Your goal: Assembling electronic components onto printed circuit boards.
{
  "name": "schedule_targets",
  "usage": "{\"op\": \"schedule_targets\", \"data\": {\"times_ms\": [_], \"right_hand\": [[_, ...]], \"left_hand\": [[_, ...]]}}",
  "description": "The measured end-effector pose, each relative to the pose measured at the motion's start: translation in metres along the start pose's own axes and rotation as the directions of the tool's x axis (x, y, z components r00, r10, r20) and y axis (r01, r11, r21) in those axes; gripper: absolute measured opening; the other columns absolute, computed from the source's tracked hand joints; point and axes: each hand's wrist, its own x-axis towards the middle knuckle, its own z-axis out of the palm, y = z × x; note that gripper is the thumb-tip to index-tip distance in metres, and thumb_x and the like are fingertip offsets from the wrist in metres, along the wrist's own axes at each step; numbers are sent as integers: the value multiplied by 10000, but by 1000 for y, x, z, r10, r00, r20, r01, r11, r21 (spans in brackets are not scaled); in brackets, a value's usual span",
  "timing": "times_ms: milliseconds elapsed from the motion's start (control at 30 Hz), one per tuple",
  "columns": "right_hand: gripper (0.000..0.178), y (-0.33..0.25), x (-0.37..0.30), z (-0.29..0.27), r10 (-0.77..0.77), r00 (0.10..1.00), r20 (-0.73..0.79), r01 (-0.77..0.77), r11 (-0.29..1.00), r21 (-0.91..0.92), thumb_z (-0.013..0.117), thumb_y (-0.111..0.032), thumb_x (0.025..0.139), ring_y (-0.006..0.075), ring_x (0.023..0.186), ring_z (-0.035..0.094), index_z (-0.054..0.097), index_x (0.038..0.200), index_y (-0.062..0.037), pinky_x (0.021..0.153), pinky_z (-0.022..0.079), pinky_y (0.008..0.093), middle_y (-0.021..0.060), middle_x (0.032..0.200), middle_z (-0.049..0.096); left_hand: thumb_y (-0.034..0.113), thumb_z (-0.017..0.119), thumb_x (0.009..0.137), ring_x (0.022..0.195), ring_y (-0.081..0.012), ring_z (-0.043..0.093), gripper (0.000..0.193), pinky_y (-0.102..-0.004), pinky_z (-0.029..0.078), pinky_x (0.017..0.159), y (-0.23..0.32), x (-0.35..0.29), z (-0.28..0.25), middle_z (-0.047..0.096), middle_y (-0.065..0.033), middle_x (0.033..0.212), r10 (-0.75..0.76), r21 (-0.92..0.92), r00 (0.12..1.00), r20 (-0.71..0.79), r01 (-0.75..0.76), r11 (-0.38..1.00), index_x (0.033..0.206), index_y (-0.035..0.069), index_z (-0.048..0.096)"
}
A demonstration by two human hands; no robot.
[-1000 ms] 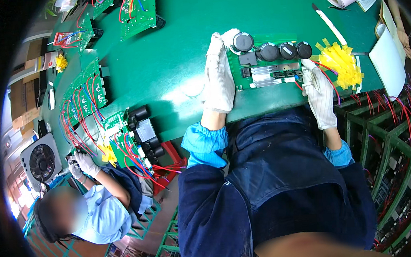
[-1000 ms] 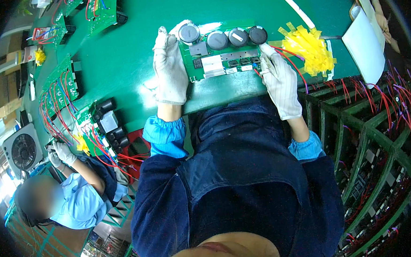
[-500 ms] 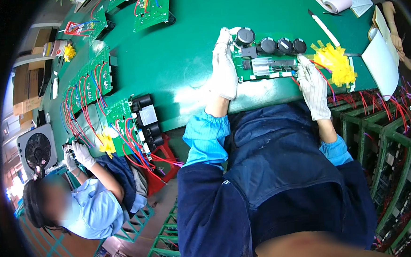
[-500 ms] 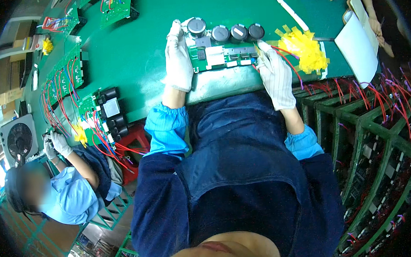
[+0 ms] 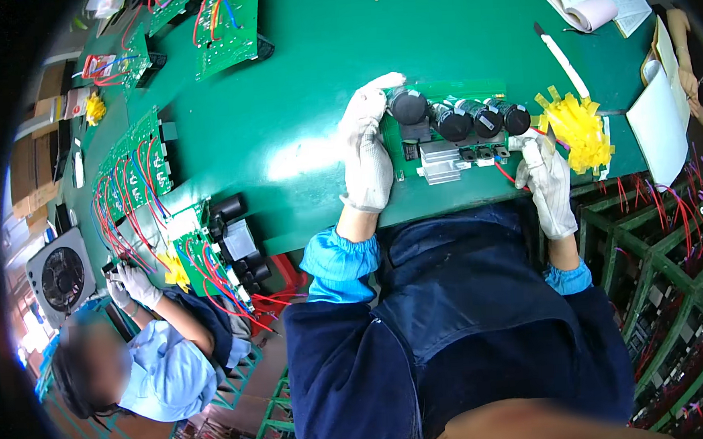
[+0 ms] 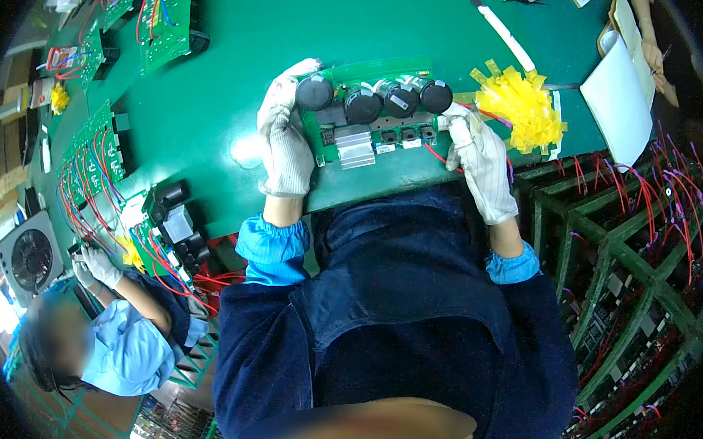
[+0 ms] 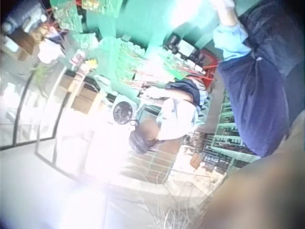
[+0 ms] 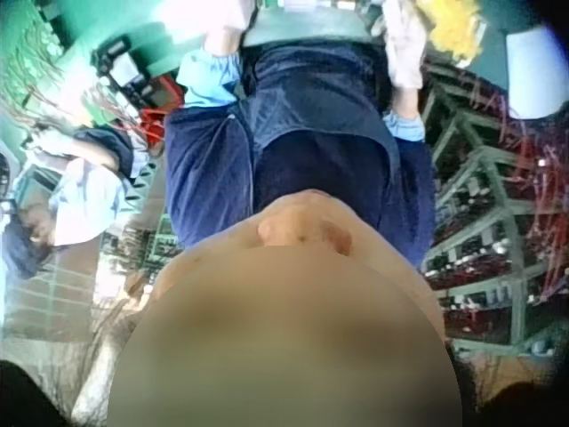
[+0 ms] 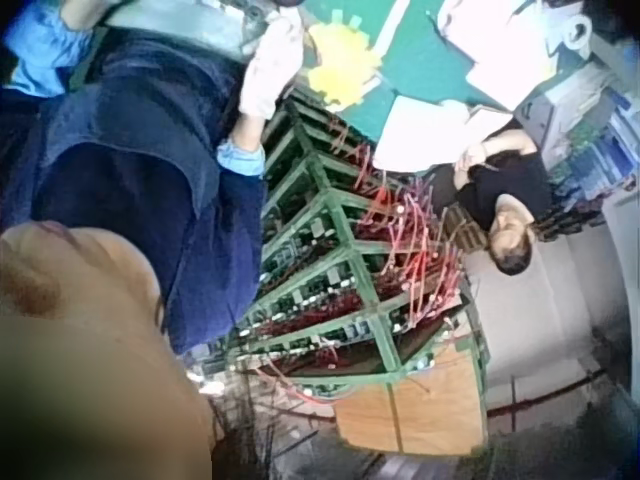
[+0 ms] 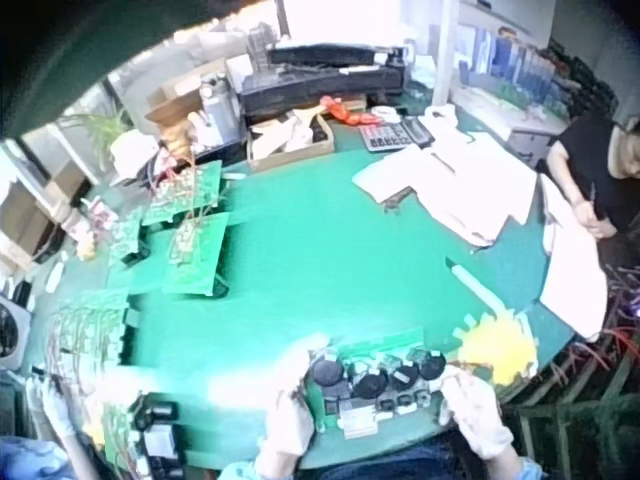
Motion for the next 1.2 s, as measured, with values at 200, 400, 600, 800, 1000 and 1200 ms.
{"op": "schedule_targets", "data": {"times_ms": [200, 400, 600, 800, 1000, 1200], "right_hand": [[298, 13, 1, -8, 5, 1000, -19, -6, 1000, -24, 516, -261, 1014, 172, 539, 564, 615, 1003, 20, 534, 435, 308, 75, 648, 573], [251, 30, 1, -10, -112, 994, -10, 109, 983, -151, 522, -206, 1005, 229, 598, 592, 618, 1039, 23, 570, 457, 343, 102, 721, 594], [244, 33, 0, -9, -67, 997, -41, 59, 984, -169, 535, -191, 998, 254, 662, 612, 625, 1065, 25, 619, 472, 370, 130, 783, 609], [266, 26, -1, -7, -126, 991, -34, 117, 973, -197, 559, -217, 989, 260, 675, 620, 630, 1083, 22, 641, 477, 357, 136, 814, 628], [303, 25, -2, -7, -298, 954, -17, 286, 929, -233, 423, -218, 1042, 154, 554, 525, 599, 1167, -5, 549, 404, 297, 56, 631, 551], [365, 17, 1, -6, -172, 985, 22, 173, 985, -23, 527, -324, 1002, 121, 563, 556, 635, 1109, 8, 567, 410, 256, 50, 677, 587]], "left_hand": [[184, 463, 992, 1010, -108, 550, 313, -244, 416, 944, 14, -7, 11, 648, -68, 1124, -17, -7, 993, -116, 16, 1000, 1132, -21, 655], [154, 494, 951, 981, -107, 554, 295, -235, 419, 916, 11, -2, 10, 657, -56, 1045, -138, -136, 979, -154, 117, 984, 1079, -38, 678], [159, 481, 956, 996, -137, 566, 300, -253, 424, 939, 9, -1, 10, 649, -79, 1068, -93, -44, 985, -144, 87, 995, 1071, -48, 666], [150, 467, 950, 1017, -158, 569, 302, -270, 421, 960, 10, -1, 11, 648, -92, 1087, -61, -29, 990, -130, 58, 998, 1070, -47, 661], [151, 450, 926, 1034, -174, 574, 323, -279, 419, 970, 5, -2, 7, 650, -110, 1105, -79, -50, 990, -114, 74, 996, 1082, -47, 652], [164, 443, 923, 1082, -195, 571, 338, -300, 405, 1007, 6, -3, 8, 646, -124, 1137, -94, -63, 988, -122, 87, 994, 1090, -49, 644]]}}
